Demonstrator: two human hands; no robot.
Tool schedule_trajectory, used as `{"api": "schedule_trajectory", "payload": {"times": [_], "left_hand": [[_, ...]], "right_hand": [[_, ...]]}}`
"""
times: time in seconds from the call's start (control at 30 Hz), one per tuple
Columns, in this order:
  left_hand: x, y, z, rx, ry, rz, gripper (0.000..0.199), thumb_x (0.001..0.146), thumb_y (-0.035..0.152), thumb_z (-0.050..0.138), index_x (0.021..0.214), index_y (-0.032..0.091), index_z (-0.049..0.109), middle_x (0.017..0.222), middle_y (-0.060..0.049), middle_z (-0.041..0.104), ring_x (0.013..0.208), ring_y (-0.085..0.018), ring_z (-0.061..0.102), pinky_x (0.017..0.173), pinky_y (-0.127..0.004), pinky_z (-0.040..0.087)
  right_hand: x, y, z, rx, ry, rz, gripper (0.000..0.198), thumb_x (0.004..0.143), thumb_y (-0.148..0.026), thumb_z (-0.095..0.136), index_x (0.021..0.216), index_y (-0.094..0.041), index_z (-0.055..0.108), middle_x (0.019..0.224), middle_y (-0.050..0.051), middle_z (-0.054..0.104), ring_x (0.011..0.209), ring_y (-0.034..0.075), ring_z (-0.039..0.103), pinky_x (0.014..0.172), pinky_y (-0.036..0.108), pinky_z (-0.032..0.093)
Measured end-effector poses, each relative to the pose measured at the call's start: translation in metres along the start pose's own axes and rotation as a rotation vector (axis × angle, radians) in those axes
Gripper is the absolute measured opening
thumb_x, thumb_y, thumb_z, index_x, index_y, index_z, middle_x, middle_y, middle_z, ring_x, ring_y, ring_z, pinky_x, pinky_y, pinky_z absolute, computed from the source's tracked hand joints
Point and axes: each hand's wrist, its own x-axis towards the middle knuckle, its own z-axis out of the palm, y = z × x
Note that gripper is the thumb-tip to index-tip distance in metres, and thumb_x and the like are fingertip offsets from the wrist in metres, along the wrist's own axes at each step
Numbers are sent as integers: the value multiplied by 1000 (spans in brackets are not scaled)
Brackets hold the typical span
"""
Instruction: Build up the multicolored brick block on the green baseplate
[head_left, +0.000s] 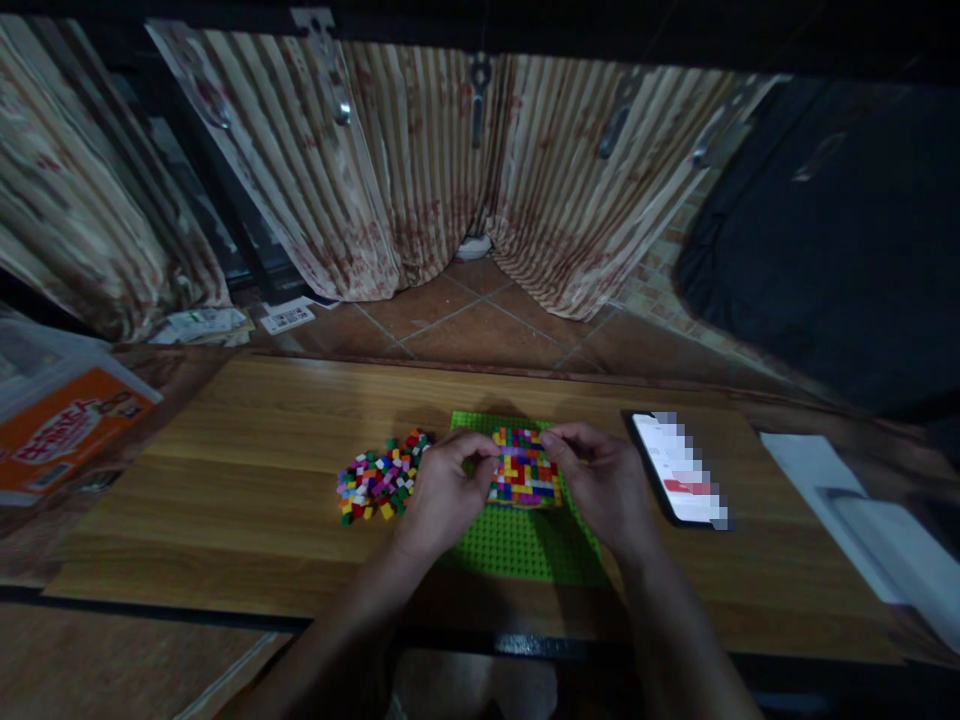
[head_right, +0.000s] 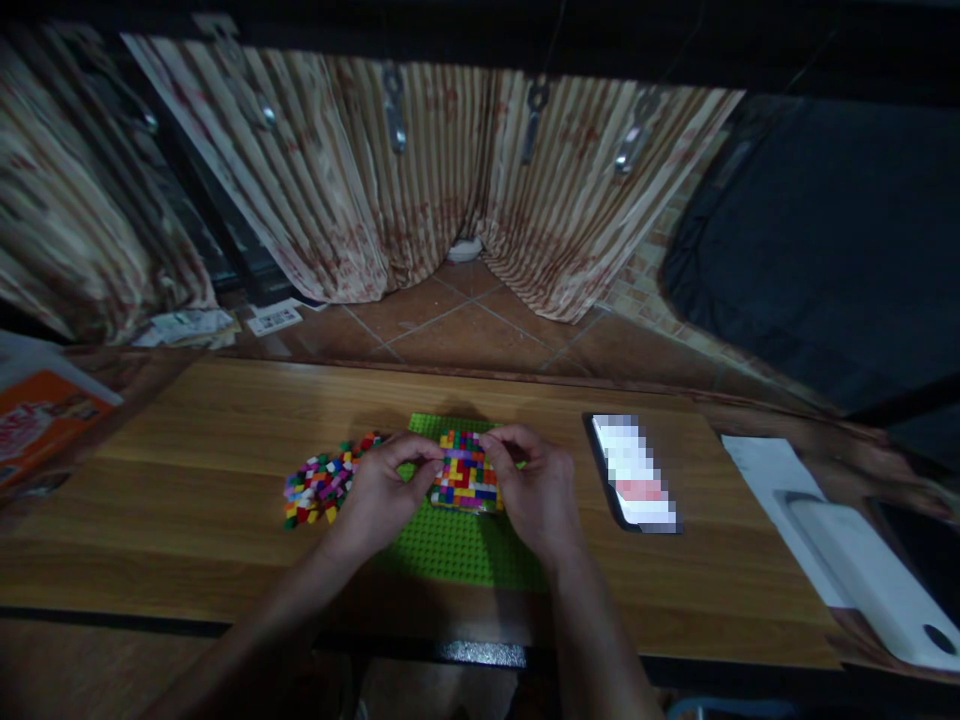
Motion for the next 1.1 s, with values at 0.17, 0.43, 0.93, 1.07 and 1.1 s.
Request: {"api": "schedule_trajectory", "payload": {"times": [0.17,0.43,0.93,1.07,1.1], "left_hand": [[4,-6,6,-352,24,-278,2,72,17,64,73,17,66,70,1,66,65,-12,59,65,-24,48],[9,-3,7,-555,43,-390,17,58,18,75,72,15,67,71,2,65,68,-11,57,67,-23,45],[11,-3,9,-510,29,-385,12,59,13,72,70,14,68,65,2,64,62,-10,56,63,-22,44],[8,-2,8,-477,25,-344,8,63,13,68,70,14,66,67,2,63,63,-9,57,64,-21,46],[7,-2,6,-462,13,-330,8,64,13,68,72,14,66,68,2,64,64,-10,58,65,-22,46]], "right_hand": [[0,0,3,-17,53,33,21,80,-40,60,80,-21,70,77,2,71,70,17,65,66,28,48],[2,8,7,-95,19,80,26,79,-43,61,92,-22,70,91,5,70,75,18,64,69,32,48],[3,2,8,-170,-23,14,25,80,-41,57,86,-21,71,89,5,67,75,18,60,68,31,46],[2,2,7,-161,-17,23,28,80,-44,57,87,-21,71,87,5,68,73,18,61,66,31,46],[2,3,6,-156,-12,25,28,80,-44,57,87,-21,71,88,5,69,73,18,62,66,31,46]]}}
